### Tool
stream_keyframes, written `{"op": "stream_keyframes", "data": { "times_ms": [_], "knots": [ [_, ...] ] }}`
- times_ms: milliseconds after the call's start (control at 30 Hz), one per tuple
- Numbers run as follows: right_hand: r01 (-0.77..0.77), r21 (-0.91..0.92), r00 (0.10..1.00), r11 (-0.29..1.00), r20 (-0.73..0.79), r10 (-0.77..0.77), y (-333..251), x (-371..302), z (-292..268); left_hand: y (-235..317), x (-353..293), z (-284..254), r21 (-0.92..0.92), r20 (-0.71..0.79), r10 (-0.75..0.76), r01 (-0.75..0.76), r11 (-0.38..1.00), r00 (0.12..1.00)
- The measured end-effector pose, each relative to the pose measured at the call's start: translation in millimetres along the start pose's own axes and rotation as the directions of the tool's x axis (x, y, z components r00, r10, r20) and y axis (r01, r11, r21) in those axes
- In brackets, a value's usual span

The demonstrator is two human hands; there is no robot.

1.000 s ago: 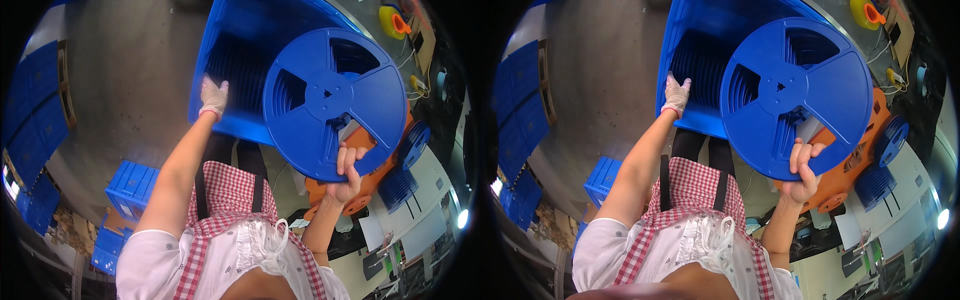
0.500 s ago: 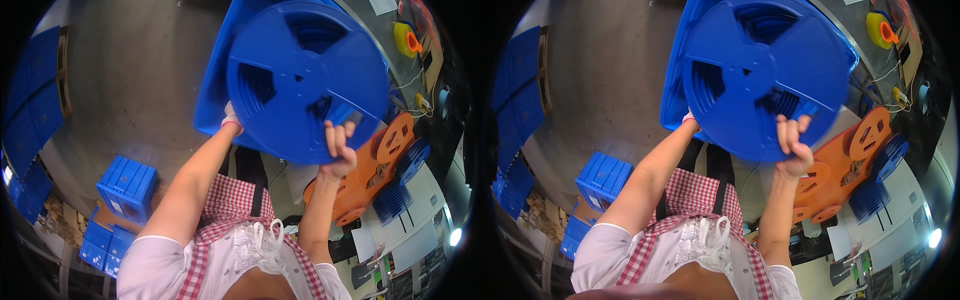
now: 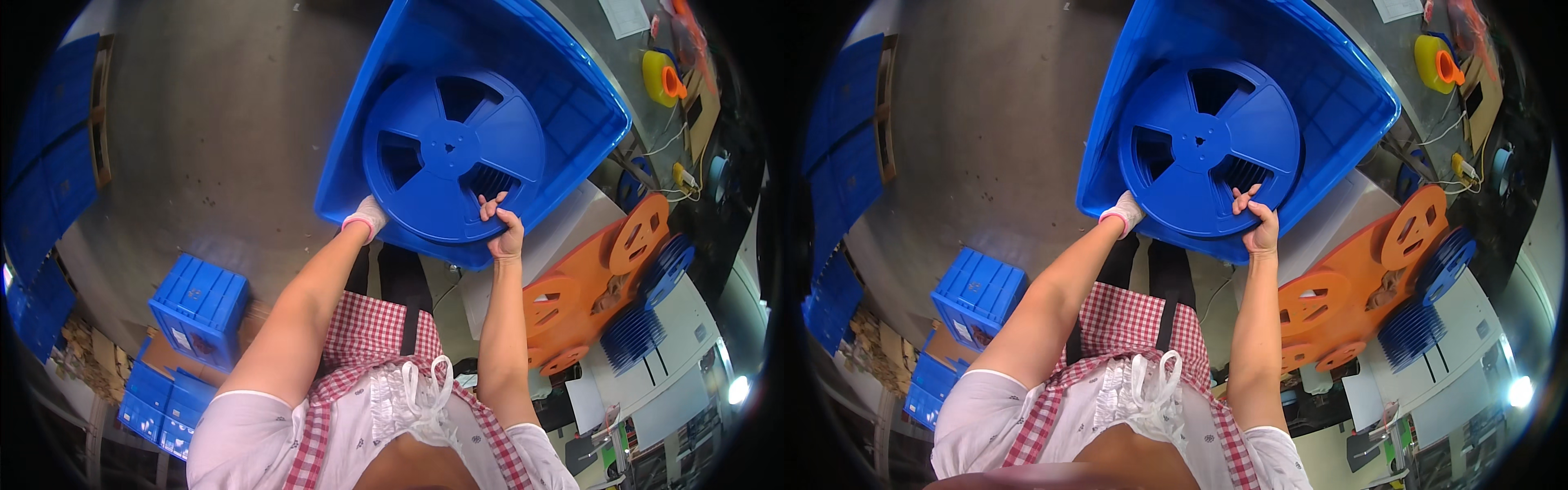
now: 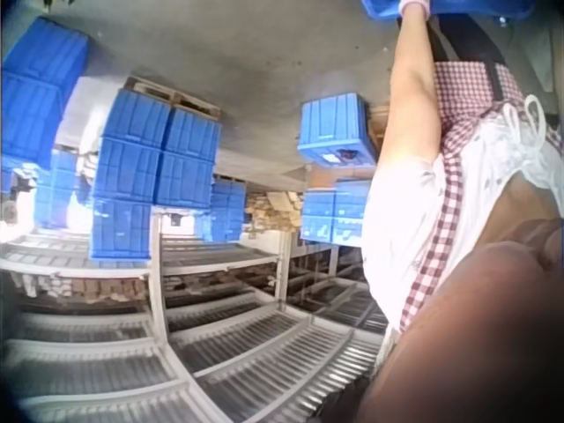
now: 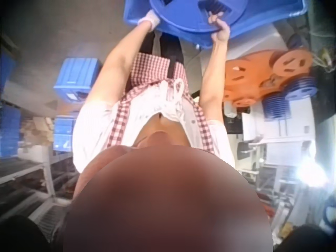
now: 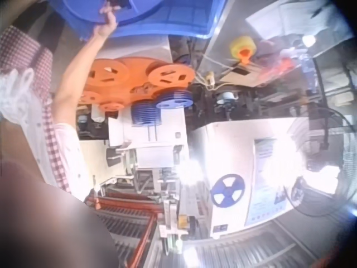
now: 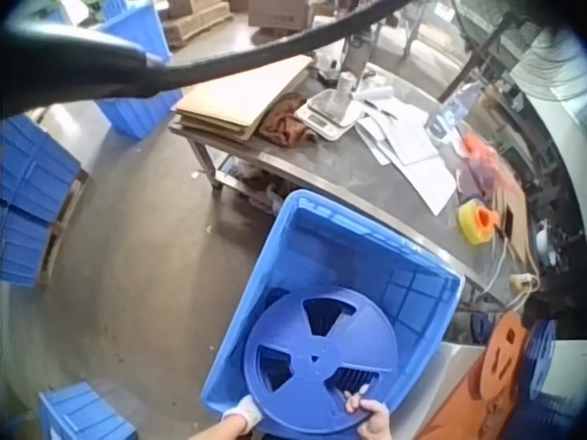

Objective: The person picks up blue plastic reel-like parts from a blue bin and stacks them onto a pile on the table. They handle the parts one by one, aligning them carefully before placing them on the stack.

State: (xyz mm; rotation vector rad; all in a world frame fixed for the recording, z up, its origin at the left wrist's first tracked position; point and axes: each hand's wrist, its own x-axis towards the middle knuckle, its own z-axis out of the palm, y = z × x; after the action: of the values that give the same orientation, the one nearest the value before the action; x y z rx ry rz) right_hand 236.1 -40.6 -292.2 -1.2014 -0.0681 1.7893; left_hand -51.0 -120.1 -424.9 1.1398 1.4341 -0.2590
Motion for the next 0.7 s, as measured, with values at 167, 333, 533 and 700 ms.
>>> {"op": "stream_keyframes", "data": {
  "times_ms": [167,333,533,700],
  "knots": [
    [-0.041,-0.26,0.999,0.965,-0.044,0.031,-1,-6,75,-61,20,55,0.146,-0.119,0.216,-0.198,0.969,0.969],
    [0.058,-0.768,0.99,0.638,-0.04,-0.138,87,22,159,40,-105,-43,-0.646,0.002,-0.33,0.253,0.72,0.944],
    [-0.002,-1.0,0.991,0.01,-0.001,0.132,135,49,132,1,-152,-76,-0.41,-0.317,-0.148,0.005,0.912,0.937],
    [0.137,-0.986,0.92,0.091,0.093,-0.38,98,91,104,57,-119,-118,0.059,-0.576,0.286,-0.31,0.949,0.766]
  ]
}}
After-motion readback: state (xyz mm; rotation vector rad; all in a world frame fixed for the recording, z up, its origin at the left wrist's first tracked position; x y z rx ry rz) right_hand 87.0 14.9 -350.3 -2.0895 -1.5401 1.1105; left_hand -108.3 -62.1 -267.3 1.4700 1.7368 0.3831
